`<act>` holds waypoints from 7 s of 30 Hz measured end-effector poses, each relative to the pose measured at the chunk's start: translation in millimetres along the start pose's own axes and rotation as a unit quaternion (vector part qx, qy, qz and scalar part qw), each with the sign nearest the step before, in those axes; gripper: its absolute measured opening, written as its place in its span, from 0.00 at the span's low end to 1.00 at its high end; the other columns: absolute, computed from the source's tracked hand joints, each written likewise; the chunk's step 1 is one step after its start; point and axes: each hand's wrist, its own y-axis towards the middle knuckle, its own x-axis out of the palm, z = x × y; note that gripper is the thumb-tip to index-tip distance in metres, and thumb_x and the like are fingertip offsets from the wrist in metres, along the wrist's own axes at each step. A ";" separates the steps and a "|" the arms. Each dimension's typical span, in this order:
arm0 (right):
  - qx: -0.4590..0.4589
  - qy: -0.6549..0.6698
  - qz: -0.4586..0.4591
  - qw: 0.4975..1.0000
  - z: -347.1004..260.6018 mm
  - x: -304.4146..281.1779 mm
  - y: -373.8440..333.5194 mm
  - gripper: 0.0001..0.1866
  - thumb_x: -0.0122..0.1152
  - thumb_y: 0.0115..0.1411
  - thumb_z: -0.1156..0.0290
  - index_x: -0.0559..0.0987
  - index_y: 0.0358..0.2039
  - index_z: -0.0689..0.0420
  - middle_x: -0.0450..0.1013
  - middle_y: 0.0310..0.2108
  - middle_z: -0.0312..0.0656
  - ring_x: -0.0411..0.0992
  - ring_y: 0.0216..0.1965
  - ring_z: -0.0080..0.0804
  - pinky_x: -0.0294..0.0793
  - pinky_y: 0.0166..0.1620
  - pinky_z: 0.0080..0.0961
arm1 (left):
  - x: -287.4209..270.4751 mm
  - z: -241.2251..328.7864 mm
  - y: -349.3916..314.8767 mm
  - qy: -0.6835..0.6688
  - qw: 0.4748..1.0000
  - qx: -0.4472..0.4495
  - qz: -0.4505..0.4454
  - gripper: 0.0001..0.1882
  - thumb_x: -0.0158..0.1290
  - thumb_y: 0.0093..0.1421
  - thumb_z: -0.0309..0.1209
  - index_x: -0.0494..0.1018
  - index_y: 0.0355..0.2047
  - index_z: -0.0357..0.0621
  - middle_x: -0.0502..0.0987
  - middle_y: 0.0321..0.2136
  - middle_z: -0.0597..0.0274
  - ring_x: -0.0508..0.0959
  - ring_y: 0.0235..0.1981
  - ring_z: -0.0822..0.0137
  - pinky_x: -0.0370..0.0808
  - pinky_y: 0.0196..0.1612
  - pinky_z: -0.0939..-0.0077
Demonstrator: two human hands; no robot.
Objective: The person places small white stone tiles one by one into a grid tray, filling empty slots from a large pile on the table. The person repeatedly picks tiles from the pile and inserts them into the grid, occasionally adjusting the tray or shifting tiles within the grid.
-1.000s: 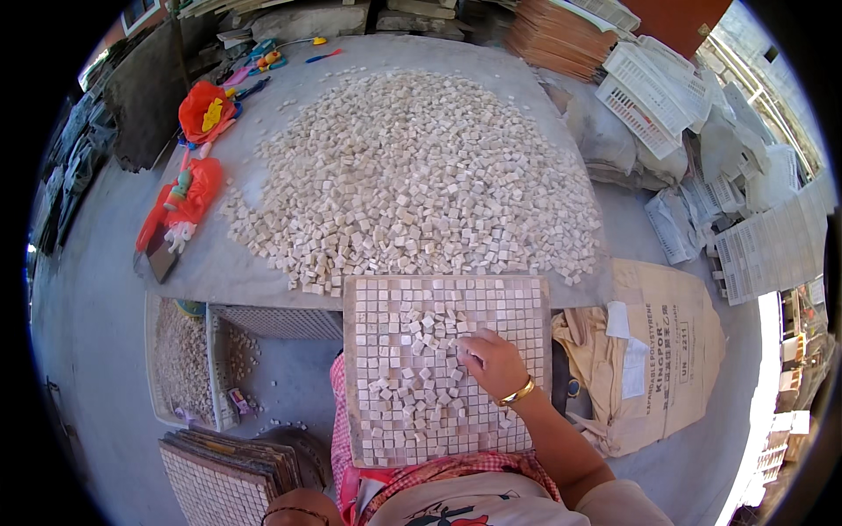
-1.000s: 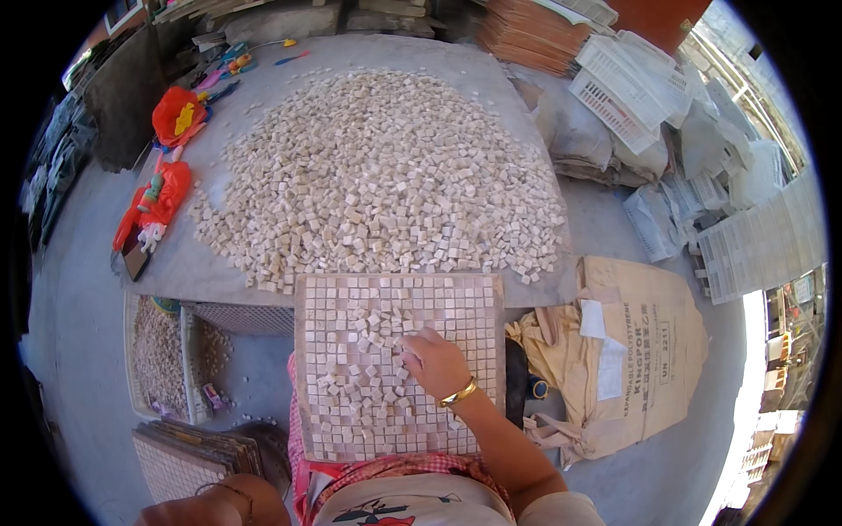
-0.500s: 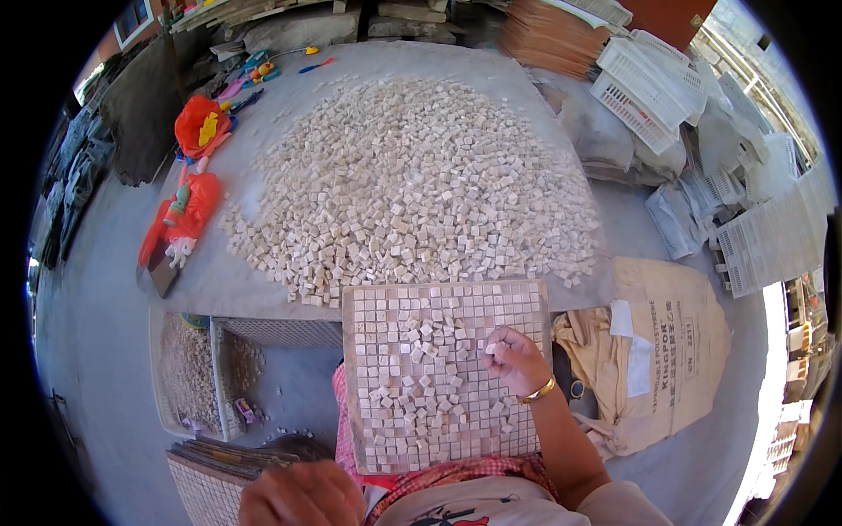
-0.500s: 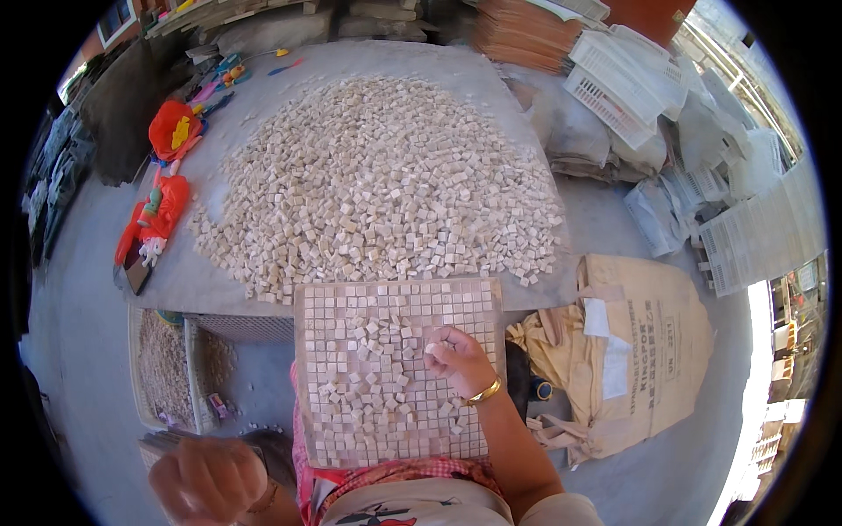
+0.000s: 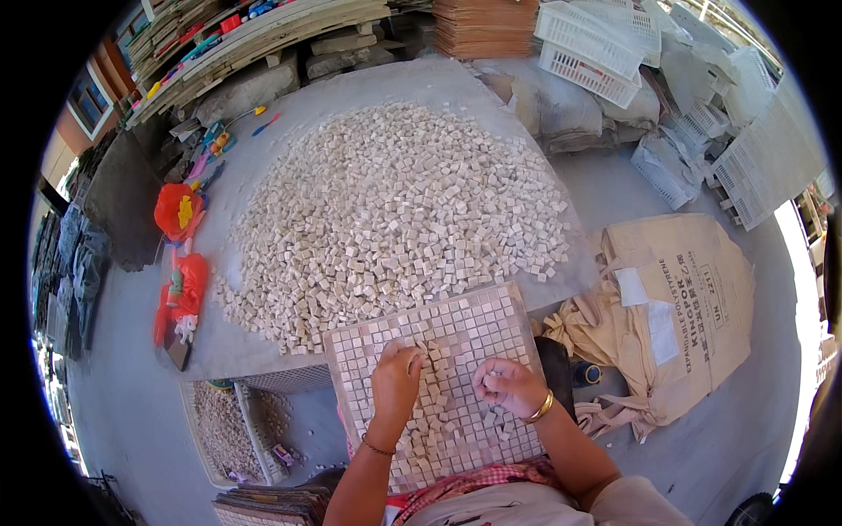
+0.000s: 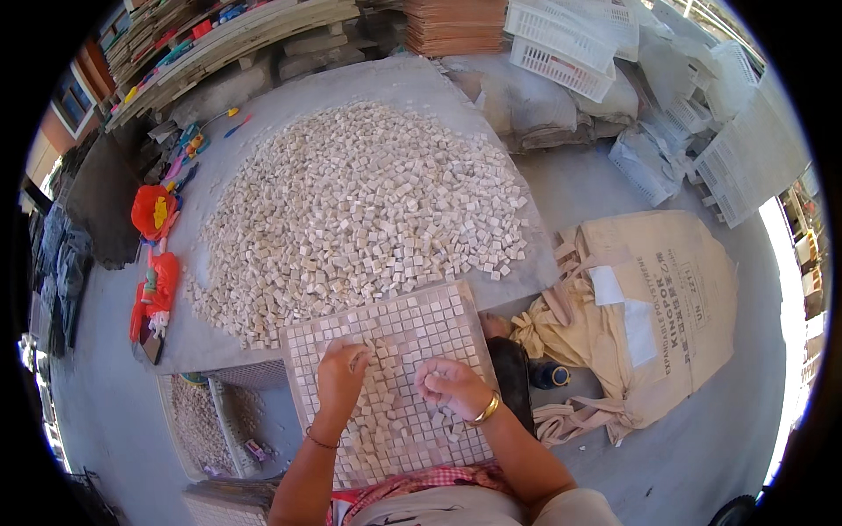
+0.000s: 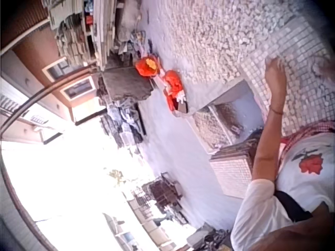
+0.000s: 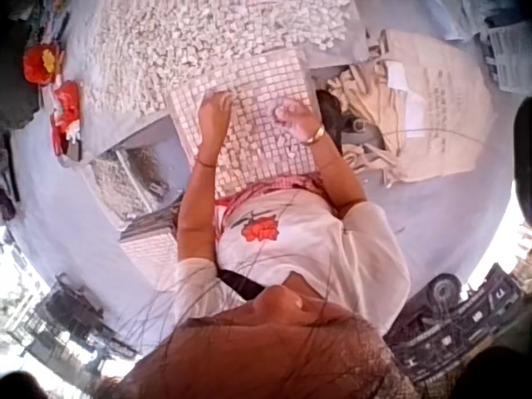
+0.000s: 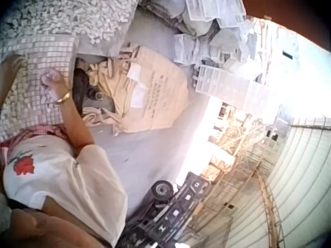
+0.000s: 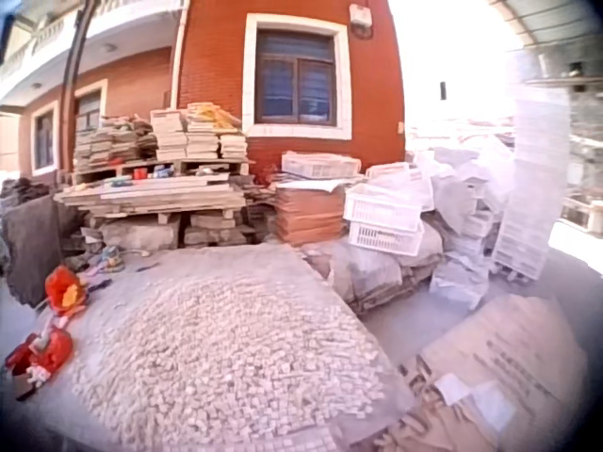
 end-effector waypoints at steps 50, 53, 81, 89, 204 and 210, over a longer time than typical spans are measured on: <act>-0.176 -0.606 0.100 0.769 -27.6 39.3 84.9 0.12 0.57 0.52 0.62 0.76 0.20 0.57 0.70 0.18 0.40 0.70 0.23 0.34 0.69 0.29 0.28 | -18.3 -12.6 -63.8 -0.533 0.782 -0.296 -0.129 0.06 0.46 0.57 0.23 0.72 0.34 0.36 0.72 0.22 0.67 0.68 0.23 0.78 0.65 0.25 0.86; -0.098 -0.789 0.136 0.591 -14.6 34.7 96.8 0.16 0.59 0.49 0.55 0.76 0.20 0.56 0.71 0.20 0.46 0.72 0.26 0.42 0.70 0.31 0.34 | -12.2 -11.2 -65.8 -0.509 0.807 -0.269 -0.133 0.07 0.46 0.57 0.23 0.74 0.33 0.36 0.72 0.22 0.68 0.68 0.21 0.79 0.64 0.25 0.87; -0.153 -0.757 0.050 0.633 -2.0 31.1 33.3 0.09 0.63 0.47 0.68 0.77 0.28 0.58 0.73 0.26 0.40 0.72 0.29 0.33 0.70 0.34 0.27 | -31.9 -4.9 1.7 -0.387 0.894 -0.195 -0.111 0.06 0.44 0.54 0.24 0.69 0.23 0.39 0.73 0.26 0.61 0.73 0.28 0.66 0.72 0.31 0.76; 0.000 -0.010 -0.096 0.995 -12.3 18.0 18.4 0.13 0.58 0.55 0.63 0.71 0.34 0.59 0.66 0.28 0.37 0.62 0.25 0.21 0.61 0.22 0.14 | -30.3 -35.9 -43.3 -0.675 0.673 -0.295 -0.064 0.07 0.46 0.55 0.29 0.70 0.28 0.38 0.70 0.22 0.62 0.69 0.24 0.71 0.66 0.25 0.82; 0.028 -0.323 0.160 0.932 14.7 41.0 35.2 0.06 0.59 0.53 0.70 0.72 0.28 0.56 0.68 0.22 0.34 0.64 0.22 0.20 0.62 0.21 0.14 | -10.1 -2.9 -87.9 -0.003 0.997 0.069 0.033 0.07 0.51 0.51 0.24 0.73 0.33 0.43 0.72 0.30 0.60 0.75 0.25 0.59 0.72 0.23 0.68; 0.029 0.031 -0.031 0.999 -5.9 20.2 3.9 0.06 0.54 0.57 0.70 0.68 0.33 0.56 0.63 0.29 0.36 0.55 0.20 0.13 0.52 0.17 0.06 | -1.7 5.4 -67.1 0.095 0.992 0.067 -0.040 0.08 0.49 0.53 0.26 0.73 0.35 0.43 0.72 0.32 0.57 0.76 0.25 0.56 0.72 0.24 0.66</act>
